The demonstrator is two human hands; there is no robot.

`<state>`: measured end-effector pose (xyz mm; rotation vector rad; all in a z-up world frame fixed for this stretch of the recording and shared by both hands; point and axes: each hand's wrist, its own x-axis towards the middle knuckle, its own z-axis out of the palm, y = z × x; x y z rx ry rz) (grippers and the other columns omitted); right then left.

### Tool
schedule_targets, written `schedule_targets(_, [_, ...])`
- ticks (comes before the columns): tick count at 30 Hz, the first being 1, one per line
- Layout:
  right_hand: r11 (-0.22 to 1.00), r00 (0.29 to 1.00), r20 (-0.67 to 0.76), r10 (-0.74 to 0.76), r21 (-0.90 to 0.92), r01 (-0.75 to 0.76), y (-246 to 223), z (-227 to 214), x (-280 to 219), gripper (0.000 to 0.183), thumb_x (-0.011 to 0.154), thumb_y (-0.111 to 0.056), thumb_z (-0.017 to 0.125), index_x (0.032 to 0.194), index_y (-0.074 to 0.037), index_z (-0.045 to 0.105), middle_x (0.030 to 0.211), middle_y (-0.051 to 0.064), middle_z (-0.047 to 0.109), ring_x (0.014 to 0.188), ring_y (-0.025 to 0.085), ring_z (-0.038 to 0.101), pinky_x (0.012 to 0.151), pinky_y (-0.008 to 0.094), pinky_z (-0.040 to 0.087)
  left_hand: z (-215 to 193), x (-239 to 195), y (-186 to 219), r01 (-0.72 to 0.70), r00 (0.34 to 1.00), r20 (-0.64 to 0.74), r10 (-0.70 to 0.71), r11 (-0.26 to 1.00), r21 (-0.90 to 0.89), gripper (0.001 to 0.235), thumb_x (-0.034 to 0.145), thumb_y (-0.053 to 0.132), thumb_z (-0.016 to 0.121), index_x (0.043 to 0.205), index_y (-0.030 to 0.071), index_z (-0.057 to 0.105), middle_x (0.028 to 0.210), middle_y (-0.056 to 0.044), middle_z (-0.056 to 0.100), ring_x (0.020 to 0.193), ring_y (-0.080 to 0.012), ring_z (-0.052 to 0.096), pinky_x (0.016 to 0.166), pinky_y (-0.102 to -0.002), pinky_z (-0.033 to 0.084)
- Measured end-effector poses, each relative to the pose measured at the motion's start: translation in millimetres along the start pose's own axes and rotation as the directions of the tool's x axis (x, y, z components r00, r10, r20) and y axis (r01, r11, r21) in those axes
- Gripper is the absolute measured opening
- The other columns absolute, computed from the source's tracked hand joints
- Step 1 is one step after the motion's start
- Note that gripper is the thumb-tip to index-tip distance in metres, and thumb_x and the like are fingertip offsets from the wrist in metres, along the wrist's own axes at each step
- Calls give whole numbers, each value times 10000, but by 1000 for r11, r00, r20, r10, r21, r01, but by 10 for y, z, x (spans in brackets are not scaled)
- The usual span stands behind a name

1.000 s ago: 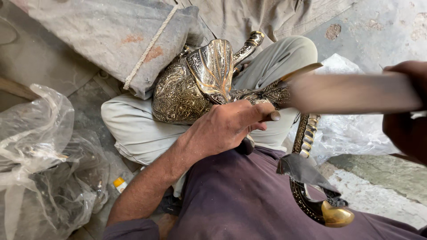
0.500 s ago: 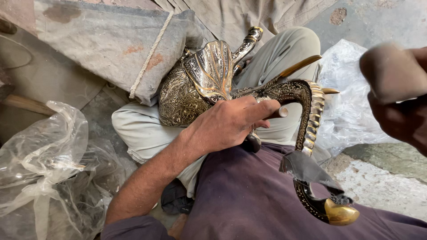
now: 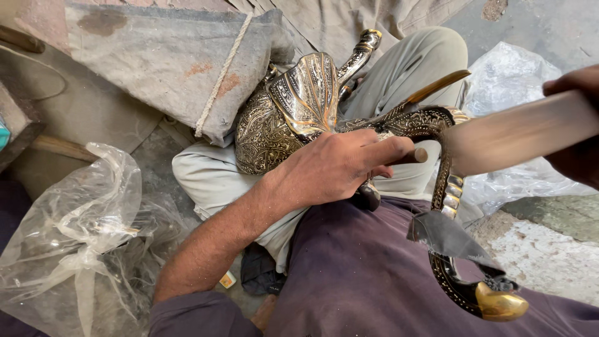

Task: The person sits on the floor and uses a small chisel and hammer to engrave fine patterns onto a silver-colored metal elephant figurine. They hold the figurine steady with one hand while striking the chisel with the other, then rotate the object to work on different areas.

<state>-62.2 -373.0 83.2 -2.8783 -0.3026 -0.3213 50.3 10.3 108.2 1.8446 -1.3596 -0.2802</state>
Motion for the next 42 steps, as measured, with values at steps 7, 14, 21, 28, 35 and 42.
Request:
schedule_targets(7, [1000, 1000, 12, 11, 18, -11, 50, 113, -101, 511, 861, -111, 850, 1296, 0, 604, 1063, 187, 664, 983, 295, 706, 855, 376, 614, -96, 70, 37, 24, 996, 84, -23, 1000, -7, 443, 1036, 176, 707, 1419, 259, 500, 873, -42, 607, 725, -230, 676, 597, -366, 558])
schedule_targets(14, [999, 1000, 16, 21, 24, -21, 95, 141, -171, 549, 832, -132, 880, 1290, -6, 605, 1062, 186, 667, 979, 298, 711, 856, 380, 618, -161, 129, 56, 44, 988, 151, -45, 999, 7, 431, 1019, 181, 683, 1405, 272, 514, 834, -41, 601, 672, -221, 672, 529, -358, 539])
schedule_targets(21, [1000, 999, 27, 25, 17, -25, 154, 128, -183, 588, 802, -153, 909, 1285, -11, 605, 1062, 186, 671, 975, 301, 717, 857, 384, 622, -211, 164, 78, 83, 976, 204, -77, 996, -20, 402, 1019, 170, 679, 1376, 292, 539, 821, -40, 623, 669, -216, 686, 535, -370, 540])
schedule_targets(28, [999, 998, 50, 48, 20, -49, 232, 165, -191, 627, 772, -174, 939, 1280, -16, 606, 1061, 185, 674, 971, 304, 722, 858, 388, 626, -226, 185, 72, 13, 981, 191, -8, 1000, -26, 410, 997, 180, 706, 1358, 287, 543, 882, -43, 651, 748, -250, 701, 582, -377, 546])
schedule_targets(35, [998, 1000, -16, -26, 52, 27, 182, 164, -70, 658, 688, -156, 953, 1221, 15, 606, 1065, 220, 662, 948, 351, 710, 855, 427, 617, -248, 202, 75, 8, 981, 196, 1, 999, -45, 441, 989, 141, 685, 1379, 285, 540, 917, -28, 658, 787, -242, 723, 629, -368, 573])
schedule_targets(42, [996, 997, -16, 73, 42, -73, 413, 402, -489, 530, 836, -80, 785, 1314, -6, 569, 1181, 177, 643, 1012, 276, 680, 922, 353, 593, -241, 163, 73, 59, 965, 255, -62, 998, 17, 411, 982, 99, 688, 1348, 247, 573, 880, -55, 655, 722, -209, 719, 548, -342, 562])
